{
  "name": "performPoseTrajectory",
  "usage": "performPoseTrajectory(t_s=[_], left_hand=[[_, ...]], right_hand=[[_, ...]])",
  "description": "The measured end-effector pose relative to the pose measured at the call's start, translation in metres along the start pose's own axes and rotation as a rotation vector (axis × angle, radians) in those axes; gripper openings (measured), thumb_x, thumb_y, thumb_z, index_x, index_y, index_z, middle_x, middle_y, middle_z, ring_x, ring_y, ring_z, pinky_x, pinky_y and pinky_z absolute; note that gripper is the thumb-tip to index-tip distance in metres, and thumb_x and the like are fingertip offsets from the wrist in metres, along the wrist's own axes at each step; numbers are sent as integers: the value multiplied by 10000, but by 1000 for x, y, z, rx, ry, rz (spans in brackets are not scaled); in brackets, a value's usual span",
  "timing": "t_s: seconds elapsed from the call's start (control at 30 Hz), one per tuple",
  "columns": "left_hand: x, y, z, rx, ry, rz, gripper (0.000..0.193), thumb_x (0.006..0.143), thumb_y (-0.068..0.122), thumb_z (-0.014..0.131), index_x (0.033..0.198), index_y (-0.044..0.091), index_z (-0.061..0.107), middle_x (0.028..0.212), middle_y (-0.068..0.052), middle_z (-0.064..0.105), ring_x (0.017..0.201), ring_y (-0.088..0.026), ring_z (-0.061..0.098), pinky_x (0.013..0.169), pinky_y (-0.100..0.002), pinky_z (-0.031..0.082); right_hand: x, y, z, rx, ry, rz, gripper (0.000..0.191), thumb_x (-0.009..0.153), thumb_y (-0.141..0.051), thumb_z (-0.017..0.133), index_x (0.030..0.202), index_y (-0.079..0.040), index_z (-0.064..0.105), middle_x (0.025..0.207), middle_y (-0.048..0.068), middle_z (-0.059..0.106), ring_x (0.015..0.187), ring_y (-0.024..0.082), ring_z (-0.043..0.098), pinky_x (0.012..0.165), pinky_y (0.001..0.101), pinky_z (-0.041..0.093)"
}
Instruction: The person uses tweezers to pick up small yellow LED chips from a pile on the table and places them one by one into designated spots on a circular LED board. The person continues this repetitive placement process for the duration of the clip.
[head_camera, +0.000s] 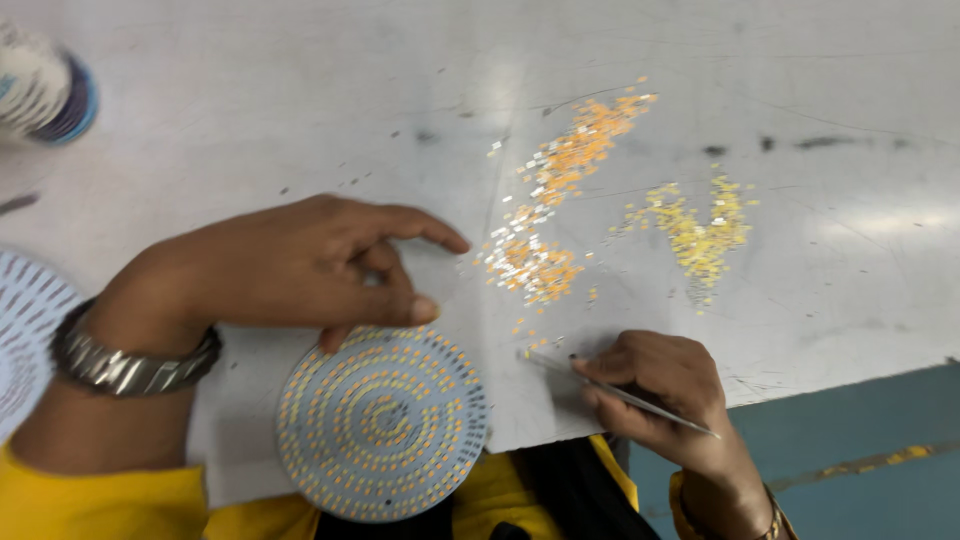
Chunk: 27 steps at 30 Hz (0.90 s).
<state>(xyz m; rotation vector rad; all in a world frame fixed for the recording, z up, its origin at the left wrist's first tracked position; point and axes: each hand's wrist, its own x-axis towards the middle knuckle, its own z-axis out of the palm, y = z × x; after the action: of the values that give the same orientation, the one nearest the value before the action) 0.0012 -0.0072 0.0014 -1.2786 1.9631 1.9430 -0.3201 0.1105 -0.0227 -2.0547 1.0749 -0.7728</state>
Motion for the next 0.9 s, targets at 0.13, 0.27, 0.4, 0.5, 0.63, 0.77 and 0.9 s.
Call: performPoseTrajectory(t_s=[0.13,0.27,0.4,0.5,0.63,0.77,0.9], left_hand=[[-4,-6,0,-53,10,96,668,779,462,726,1379,187,623,729,-60,824,395,-122,651,438,-284,556],[-4,-13,0,28,10,144,678,807,465,717,1398,158,591,729,-64,835,403,-135,680,507,-270,556],[-4,-18,-1,3,17,189,715,791,480,694,1417,155,572,753,-24,841,387,-146,675,496,-270,537],[-5,-21,-1,-27,14,230,672,815,492,688,1368,129,576,785,-40,849,397,-134,683,517,-255,553],[-8,-21,0,28,40,143,665,814,503,686,1389,183,587,828,-66,848,411,-144,693,496,-281,537],[-12,-19,3,44,68,112,667,805,513,682,1390,208,583,848,-74,843,415,-157,688,447,-288,509],[-15,-17,5,55,90,73,673,789,524,689,1388,234,588,854,-75,842,431,-161,695,410,-282,472]], right_hand=[[12,-6,18,119,-167,-113,184,764,-70,819,893,-12,702,687,59,635,595,198,658,528,310,486],[15,-10,29,86,-234,-160,198,733,-81,833,875,-4,718,628,58,586,549,204,625,494,327,452],[8,-11,28,69,-232,-165,202,732,-95,825,868,-15,699,659,64,610,569,206,638,500,316,466],[-3,-13,31,78,-220,-187,193,765,-83,791,890,-10,665,750,95,677,611,216,662,532,315,496],[-30,-24,55,1,-63,-154,166,775,-92,772,851,-31,637,728,76,673,603,199,653,534,309,491],[-46,-23,73,-73,-5,-230,178,772,-118,781,835,-23,645,691,74,652,565,193,605,509,323,435],[-48,-21,85,-97,60,-348,192,807,-153,789,832,-34,641,671,49,633,549,172,584,511,333,392]])
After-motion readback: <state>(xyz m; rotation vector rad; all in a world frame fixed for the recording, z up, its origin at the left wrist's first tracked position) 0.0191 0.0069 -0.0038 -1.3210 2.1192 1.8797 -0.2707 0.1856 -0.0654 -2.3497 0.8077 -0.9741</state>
